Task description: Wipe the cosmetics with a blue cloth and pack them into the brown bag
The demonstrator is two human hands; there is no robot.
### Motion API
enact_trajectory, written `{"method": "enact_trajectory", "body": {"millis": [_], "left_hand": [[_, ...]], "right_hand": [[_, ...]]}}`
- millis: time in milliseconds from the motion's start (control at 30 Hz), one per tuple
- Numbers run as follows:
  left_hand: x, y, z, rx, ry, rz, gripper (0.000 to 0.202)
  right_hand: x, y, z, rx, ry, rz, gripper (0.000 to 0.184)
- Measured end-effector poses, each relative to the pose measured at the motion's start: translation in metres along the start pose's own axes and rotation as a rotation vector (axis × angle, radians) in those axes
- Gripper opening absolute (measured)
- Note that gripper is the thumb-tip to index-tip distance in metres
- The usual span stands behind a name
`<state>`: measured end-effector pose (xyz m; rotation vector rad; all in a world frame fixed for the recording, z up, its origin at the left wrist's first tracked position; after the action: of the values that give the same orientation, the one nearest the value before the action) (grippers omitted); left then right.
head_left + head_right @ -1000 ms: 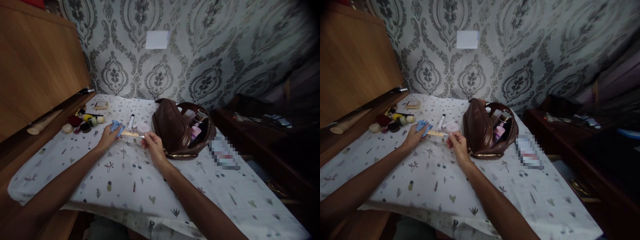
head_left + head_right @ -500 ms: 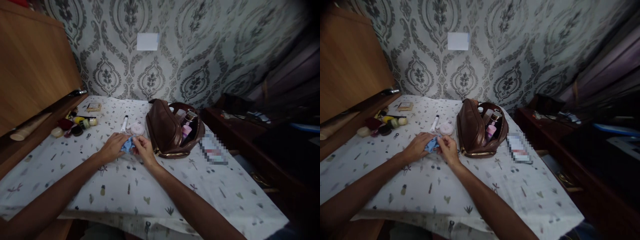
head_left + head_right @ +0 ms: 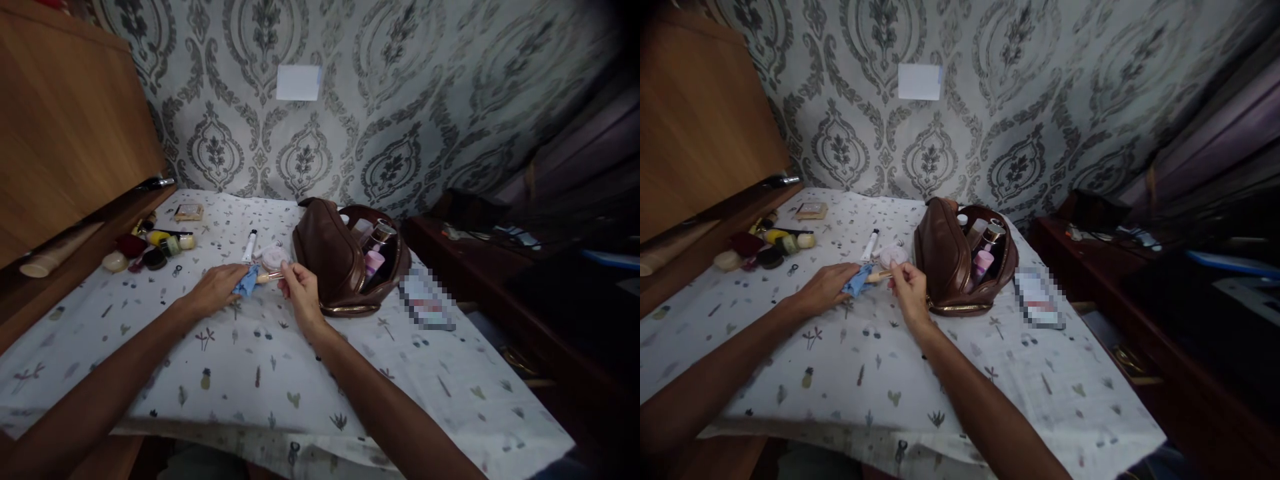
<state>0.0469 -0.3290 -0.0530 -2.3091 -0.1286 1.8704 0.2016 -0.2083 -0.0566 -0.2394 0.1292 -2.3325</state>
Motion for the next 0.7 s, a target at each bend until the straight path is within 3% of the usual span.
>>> {"method": "enact_trajectory", "body": {"millis": [133, 267, 333, 500, 700], "left_hand": [[-0.003, 0.003, 0.006, -0.046, 0.068, -0.017, 0.028], [-0.005, 0.003, 0.002, -0.099, 0.222, 0.017, 0.019], [-0.006, 0.002, 0.0, -0.128, 0.302, 0.015, 0.024], [-0.009, 0.001, 0.0, -0.287, 0.414, -0.101, 0.052], [-0.015, 0.0, -0.003, -0.336, 0.494, -0.213, 0.051]], "right_hand": [[-0.001, -0.001, 0.002, 0.004, -0.013, -0.019, 0.051], [-0.001, -0.002, 0.003, 0.019, -0.068, 0.004, 0.041], [-0.001, -0.002, 0.004, 0.022, -0.113, 0.033, 0.038], [0.0, -0.002, 0.003, 0.048, -0.209, 0.094, 0.036], [0.001, -0.002, -0.001, 0.048, -0.184, 0.09, 0.039]]}}
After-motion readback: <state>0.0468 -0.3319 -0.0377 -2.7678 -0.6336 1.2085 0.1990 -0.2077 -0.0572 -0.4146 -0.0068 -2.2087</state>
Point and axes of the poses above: each hand's wrist, its own y-axis away from the middle knuckle, its own x-axis out of the palm, z = x × y, the point moved 3 cm from there along -y, towards the middle knuckle, and after that the axes turned 8 degrees about z, right-handed, at the moved point
